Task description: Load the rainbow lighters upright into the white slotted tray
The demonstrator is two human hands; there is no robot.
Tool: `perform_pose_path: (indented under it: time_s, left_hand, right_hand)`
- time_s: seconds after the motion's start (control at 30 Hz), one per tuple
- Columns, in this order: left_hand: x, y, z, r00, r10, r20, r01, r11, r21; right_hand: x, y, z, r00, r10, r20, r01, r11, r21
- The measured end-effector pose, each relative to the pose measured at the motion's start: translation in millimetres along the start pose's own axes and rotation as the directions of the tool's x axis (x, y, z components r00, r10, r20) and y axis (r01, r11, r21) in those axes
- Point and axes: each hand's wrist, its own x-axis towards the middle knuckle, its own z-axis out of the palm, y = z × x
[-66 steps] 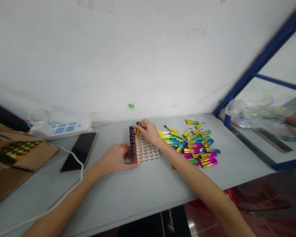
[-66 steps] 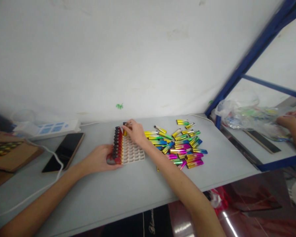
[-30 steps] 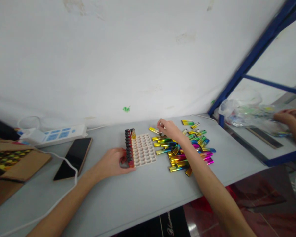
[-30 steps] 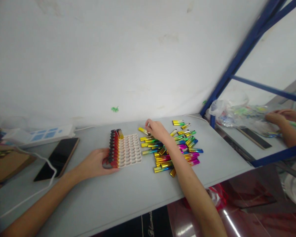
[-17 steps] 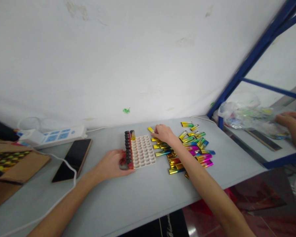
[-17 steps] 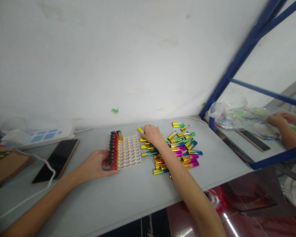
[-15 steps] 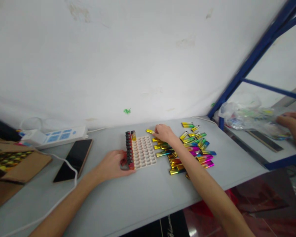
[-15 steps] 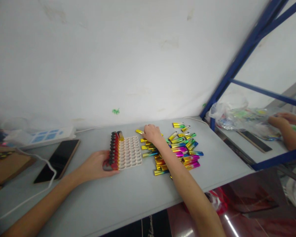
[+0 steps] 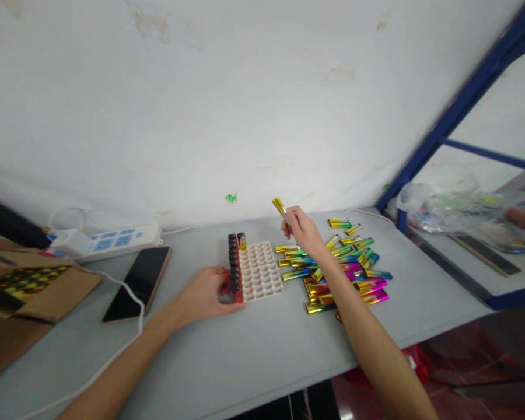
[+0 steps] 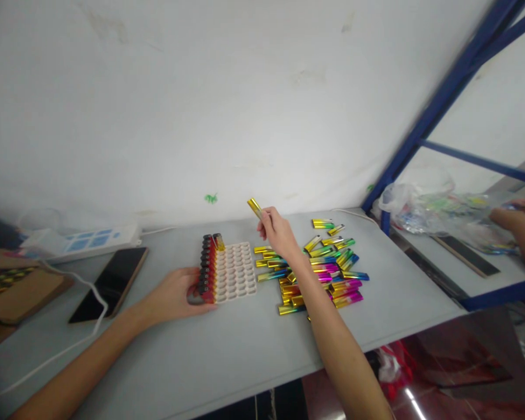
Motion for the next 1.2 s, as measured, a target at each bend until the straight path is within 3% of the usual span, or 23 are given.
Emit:
perform_pose_path:
  time_s: [0.13, 0.3, 0.4, 0.53, 0.63, 0.9, 0.97, 1.1, 1.2]
  left_hand:
    - [-0.3, -1.3, 0.4, 1.000, -0.006, 0.008, 0.006, 1.000, 0.016]
    - [-0.4, 0.9, -2.2, 0.999, -0.004, 0.039, 0.004, 1.000, 0.004]
    - [-0.6, 2.5, -3.7, 0.999, 0.006, 0.046, -0.006, 1.000, 0.004]
    - [-0.8, 2.8, -3.9, 0.999, 0.003, 0.035, -0.003, 1.000, 0.008]
    - [-0.6, 1.7, -2.7, 1.000, 0.002, 0.028, -0.002, 1.000, 0.003]
    - [0.0, -1.3, 0.6, 1.000, -0.005, 0.020, 0.005, 1.000, 0.000]
    - [-0.2, -1.9, 1.0, 1.000, -0.007, 0.019, 0.007, 1.000, 0.005]
    - [-0.8, -2.5, 1.5, 1.000, -0.014, 0.026, 0.014, 1.000, -0.005]
    - [-0.7, -2.4, 1.4, 1.000, -0.007, 0.017, 0.007, 1.000, -0.011]
  right_hand:
    - [-5.4, -5.2, 8.9, 0.994, 0.014, -0.110, -0.003, 0.995, 0.098]
    - [-9.3, -13.3, 24.0, 0.981, 0.136, -0.137, -0.069, 0.908, 0.413]
    - [-13.3, -20.4, 33.3, 0.973, 0.219, -0.078, -0.141, 0.822, 0.552]
    - [-22.0, -31.1, 40.6, 0.964, 0.225, 0.140, -0.261, 0.708, 0.656]
    - [-27.0, -36.2, 45.0, 0.954, 0.205, 0.218, -0.299, 0.706, 0.642]
    - [-31.1, -32.0, 54.9, 0.965, 0.228, 0.129, -0.263, 0.840, 0.475]
    - [-32.0, -29.2, 55.9, 0.968, 0.239, 0.081, -0.252, 0.888, 0.385]
    - [-33.0, -24.3, 59.7, 0.976, 0.178, -0.128, -0.165, 0.981, 0.103]
    - [-33.4, -21.9, 62.9, 0.976, 0.170, -0.136, -0.173, 0.985, -0.011]
